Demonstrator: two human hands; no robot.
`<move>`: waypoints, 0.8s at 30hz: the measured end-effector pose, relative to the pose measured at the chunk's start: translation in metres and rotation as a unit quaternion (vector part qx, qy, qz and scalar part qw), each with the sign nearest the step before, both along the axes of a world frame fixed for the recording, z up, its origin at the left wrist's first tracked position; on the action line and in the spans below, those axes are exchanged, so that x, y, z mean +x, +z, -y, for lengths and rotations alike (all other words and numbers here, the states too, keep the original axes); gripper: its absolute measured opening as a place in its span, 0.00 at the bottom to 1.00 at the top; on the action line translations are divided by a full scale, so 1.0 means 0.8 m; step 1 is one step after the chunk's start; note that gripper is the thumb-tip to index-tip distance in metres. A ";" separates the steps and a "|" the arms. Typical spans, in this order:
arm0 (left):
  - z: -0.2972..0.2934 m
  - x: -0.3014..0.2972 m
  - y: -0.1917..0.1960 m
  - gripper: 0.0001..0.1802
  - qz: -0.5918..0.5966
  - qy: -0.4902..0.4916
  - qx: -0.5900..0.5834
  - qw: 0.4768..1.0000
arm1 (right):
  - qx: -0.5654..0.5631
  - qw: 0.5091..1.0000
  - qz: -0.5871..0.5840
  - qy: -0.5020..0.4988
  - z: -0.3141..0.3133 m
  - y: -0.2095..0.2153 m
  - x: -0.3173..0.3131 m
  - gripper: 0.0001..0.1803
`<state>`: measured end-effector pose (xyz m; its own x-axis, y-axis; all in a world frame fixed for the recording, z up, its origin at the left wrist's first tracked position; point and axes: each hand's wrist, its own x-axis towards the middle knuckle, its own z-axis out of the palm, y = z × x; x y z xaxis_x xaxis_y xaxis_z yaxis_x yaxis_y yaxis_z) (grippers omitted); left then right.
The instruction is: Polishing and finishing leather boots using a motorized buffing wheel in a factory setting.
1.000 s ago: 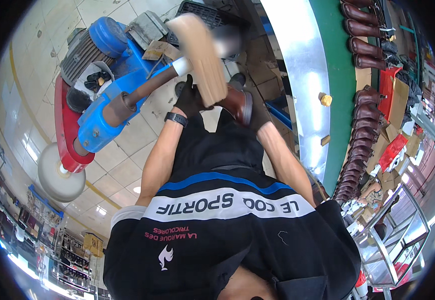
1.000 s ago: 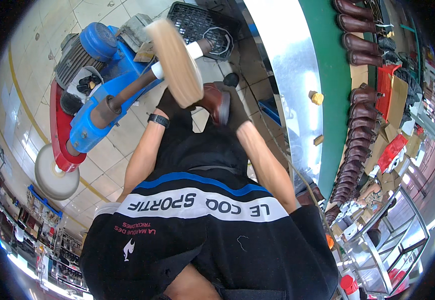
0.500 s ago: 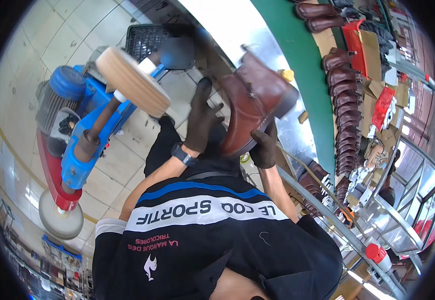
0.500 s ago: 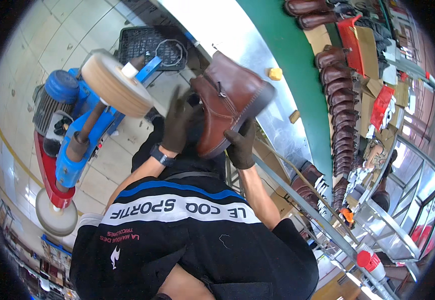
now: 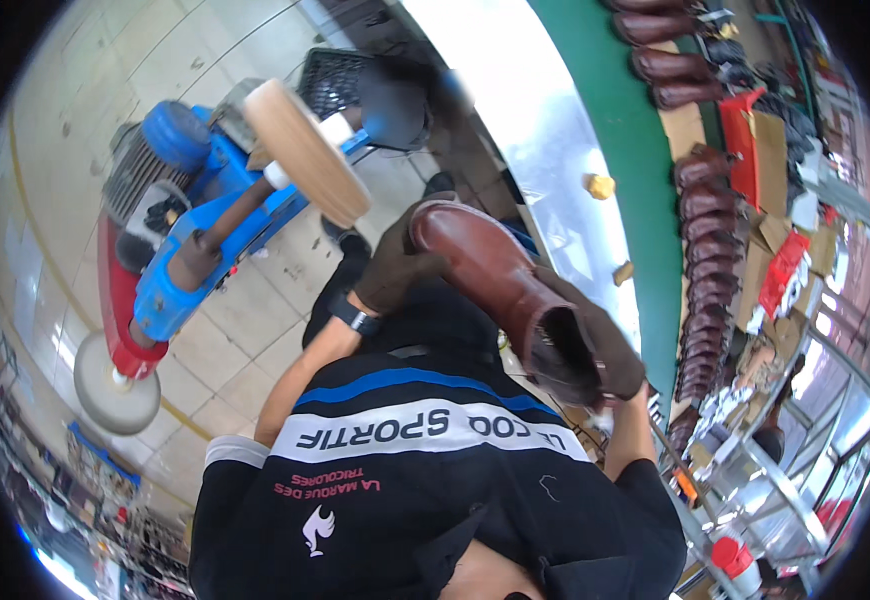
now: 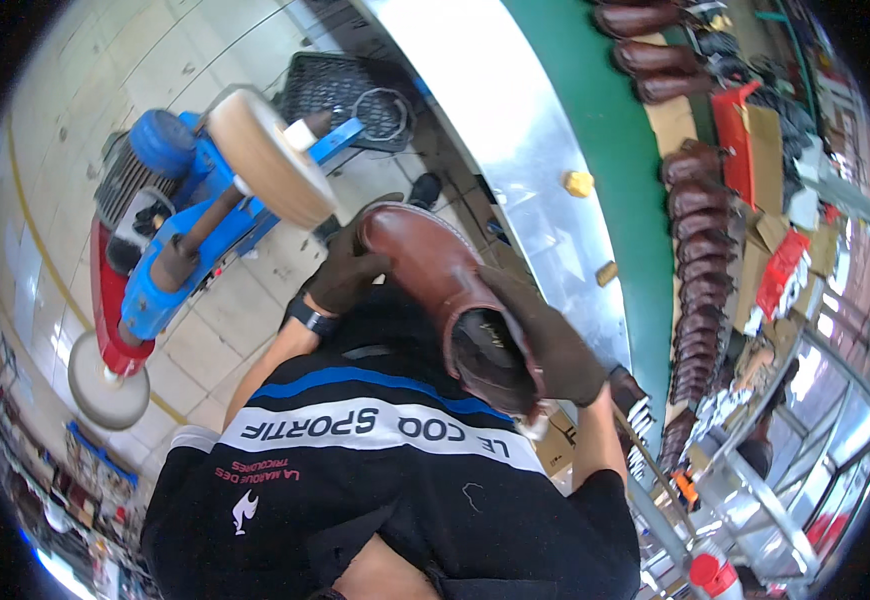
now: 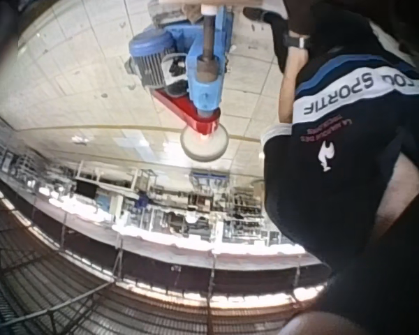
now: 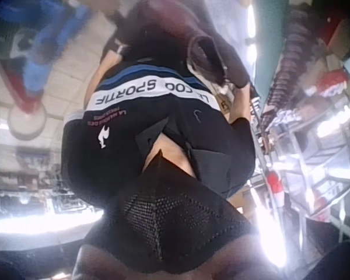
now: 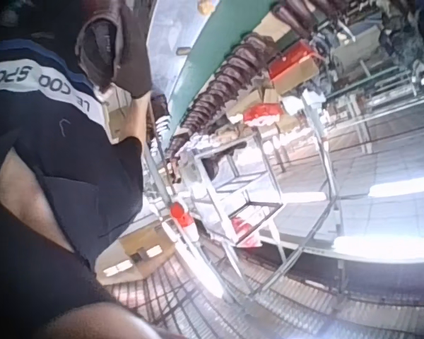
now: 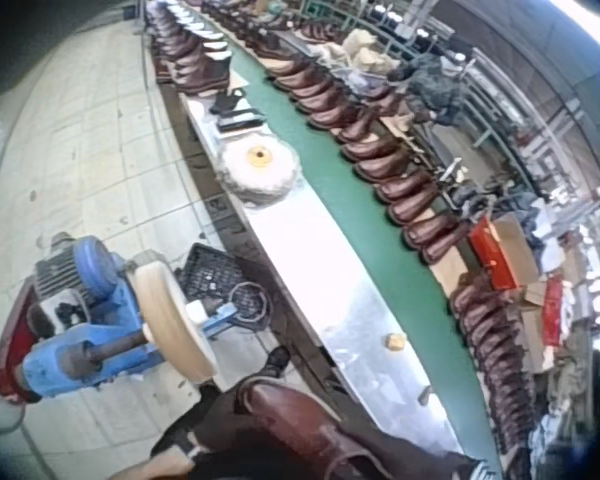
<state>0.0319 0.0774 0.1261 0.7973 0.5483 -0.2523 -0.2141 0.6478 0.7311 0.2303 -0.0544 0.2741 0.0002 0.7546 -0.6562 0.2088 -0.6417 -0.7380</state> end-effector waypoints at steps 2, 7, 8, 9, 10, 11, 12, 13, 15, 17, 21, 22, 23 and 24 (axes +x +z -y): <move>0.027 0.000 -0.022 0.23 0.093 0.145 -0.320 0.931 | 0.078 0.986 0.096 0.114 -0.026 -0.024 -0.027 0.38; 0.058 -0.044 -0.133 0.15 -0.010 0.358 -0.359 0.862 | 0.072 0.948 0.201 0.235 -0.086 -0.053 -0.107 0.45; 0.064 -0.062 -0.136 0.15 -0.012 0.350 -0.351 0.868 | 0.076 0.933 0.236 0.261 -0.095 -0.058 -0.123 0.43; 0.059 -0.078 -0.145 0.15 -0.012 0.342 -0.342 0.875 | 0.081 0.915 0.272 0.287 -0.106 -0.064 -0.137 0.41; 0.066 -0.089 -0.146 0.15 -0.012 0.332 -0.334 0.882 | 0.079 0.916 0.271 0.285 -0.118 -0.075 -0.147 0.41; 0.054 -0.091 -0.159 0.15 -0.011 0.321 -0.326 0.889 | 0.071 0.915 0.281 0.282 -0.132 -0.092 -0.153 0.40; 0.041 -0.082 -0.173 0.15 -0.010 0.315 -0.318 0.894 | 0.064 0.912 0.288 0.285 -0.143 -0.108 -0.157 0.38; 0.024 -0.063 -0.189 0.15 -0.007 0.308 -0.309 0.900 | 0.062 0.911 0.289 0.286 -0.150 -0.123 -0.160 0.38; 0.012 -0.064 -0.208 0.14 -0.003 0.282 -0.295 0.913 | 0.094 0.886 0.342 0.299 -0.157 -0.144 -0.163 0.36; 0.041 -0.065 -0.207 0.14 -0.001 0.258 -0.279 0.925 | 0.090 0.895 0.334 0.281 -0.144 -0.125 -0.159 0.33; 0.036 -0.059 -0.226 0.14 0.007 0.216 -0.240 0.946 | 0.079 0.901 0.345 0.250 -0.150 -0.123 -0.164 0.31; 0.015 -0.057 -0.239 0.13 0.011 0.205 -0.227 0.952 | 0.063 0.903 0.333 0.262 -0.154 -0.138 -0.164 0.32; 0.026 -0.073 -0.237 0.13 0.015 0.196 -0.213 0.957 | 0.048 0.905 0.321 0.275 -0.156 -0.148 -0.162 0.34; 0.033 -0.085 -0.241 0.13 0.015 0.192 -0.200 0.961 | 0.030 0.912 0.310 0.267 -0.150 -0.134 -0.166 0.37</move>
<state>-0.0357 0.0507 -0.0668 0.5651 0.6677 -0.4846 -0.5105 0.7444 0.4303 0.0974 0.0654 0.1669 -0.0204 0.7899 -0.6129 0.8685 -0.2897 -0.4022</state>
